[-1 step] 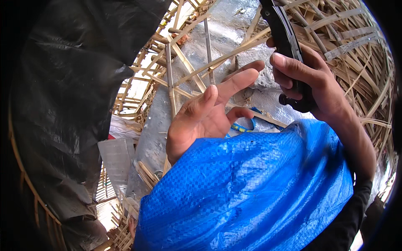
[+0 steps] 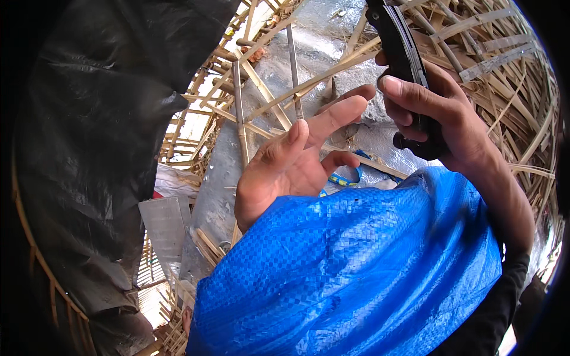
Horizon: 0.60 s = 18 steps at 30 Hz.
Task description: The person trims bamboo strips using a folding knife, spreads a blue bag over their lap, and continues whittling bamboo strips.
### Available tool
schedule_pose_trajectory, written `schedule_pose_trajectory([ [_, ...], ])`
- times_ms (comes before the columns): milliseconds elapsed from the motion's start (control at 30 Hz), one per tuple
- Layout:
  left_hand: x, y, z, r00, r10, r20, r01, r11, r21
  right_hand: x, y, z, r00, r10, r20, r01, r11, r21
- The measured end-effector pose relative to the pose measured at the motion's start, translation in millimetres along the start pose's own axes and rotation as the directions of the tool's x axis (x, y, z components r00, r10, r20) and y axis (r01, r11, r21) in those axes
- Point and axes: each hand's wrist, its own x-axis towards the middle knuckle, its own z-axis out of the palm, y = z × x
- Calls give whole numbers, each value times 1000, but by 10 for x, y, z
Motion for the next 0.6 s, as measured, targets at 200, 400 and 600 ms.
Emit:
schedule_pose_trajectory([
  [200, -15, -45, -5, 997, -42, -57, 43, 999, 7, -43, 71, 56, 998, -56, 21, 54, 996, 68],
  [400, 4, -66, 5, 995, -101, -21, 101, 995, -21, -87, 40, 104, 998, -55, 43, 51, 995, 84],
  [600, 98, -138, -86, 990, -101, -102, 98, 995, -35, -49, 109, 104, 1000, -14, 19, 14, 1000, -3],
])
